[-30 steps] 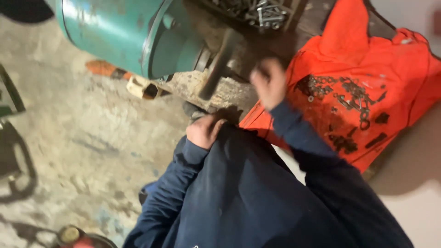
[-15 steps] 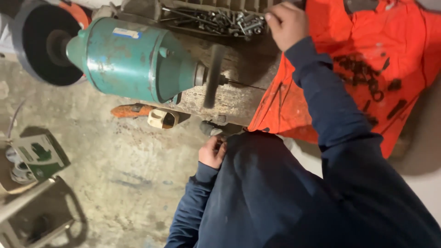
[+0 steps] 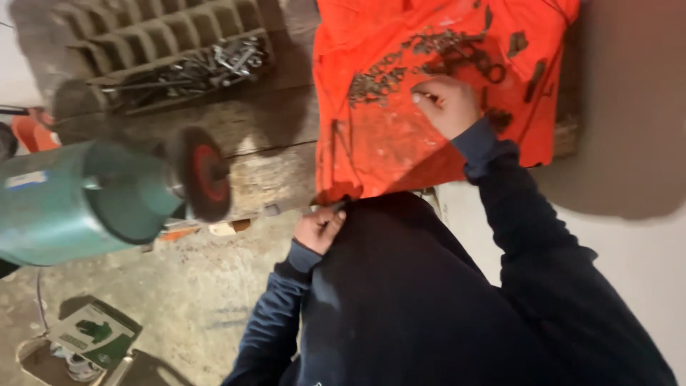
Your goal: Using a bench grinder with a wire wheel to remove rust and debris from various small metal bolts and fasteners.
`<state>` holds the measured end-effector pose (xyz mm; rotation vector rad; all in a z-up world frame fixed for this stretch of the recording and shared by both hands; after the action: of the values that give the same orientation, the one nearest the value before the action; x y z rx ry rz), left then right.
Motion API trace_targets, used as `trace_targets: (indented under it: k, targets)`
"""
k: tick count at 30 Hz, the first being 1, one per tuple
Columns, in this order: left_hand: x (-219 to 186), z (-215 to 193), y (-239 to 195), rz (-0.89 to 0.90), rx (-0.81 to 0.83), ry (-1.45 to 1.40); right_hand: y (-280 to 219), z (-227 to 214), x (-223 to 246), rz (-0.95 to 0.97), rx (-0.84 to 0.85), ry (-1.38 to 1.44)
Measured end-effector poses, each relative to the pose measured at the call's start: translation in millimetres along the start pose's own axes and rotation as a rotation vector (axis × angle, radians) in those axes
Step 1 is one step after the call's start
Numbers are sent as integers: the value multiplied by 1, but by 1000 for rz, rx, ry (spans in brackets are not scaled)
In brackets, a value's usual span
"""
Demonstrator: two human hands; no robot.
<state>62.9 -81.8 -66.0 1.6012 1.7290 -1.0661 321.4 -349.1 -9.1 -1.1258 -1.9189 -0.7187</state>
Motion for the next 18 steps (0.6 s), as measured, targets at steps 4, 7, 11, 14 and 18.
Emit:
trace_targets:
  k: [4, 7, 11, 14, 18]
  targets:
    - [-14, 46, 30, -82, 78, 77, -4, 6, 1, -71, 106, -78]
    - [-68, 44, 53, -46, 203, 46, 13, 23, 6, -125, 155, -98]
    - [-101, 56, 61, -23, 254, 64, 44, 38, -6, -196, 206, -65]
    - [-102, 60, 56, -71, 157, 78, 59, 43, -9, -286, 299, -131]
    - [-83, 65, 39, -167, -26, 68, 67, 46, -16, -327, 445, -198]
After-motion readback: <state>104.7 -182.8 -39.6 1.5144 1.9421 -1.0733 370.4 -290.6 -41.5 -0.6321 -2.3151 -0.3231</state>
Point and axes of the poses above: each hand's wrist, its own y-axis towards the middle knuckle, its own z-axis out of the palm, x = y × z, the point moved 2 cm from there along y, towards the middle knuckle, and after that the axes turned 15 degrees about y, right-handed, at the moved point
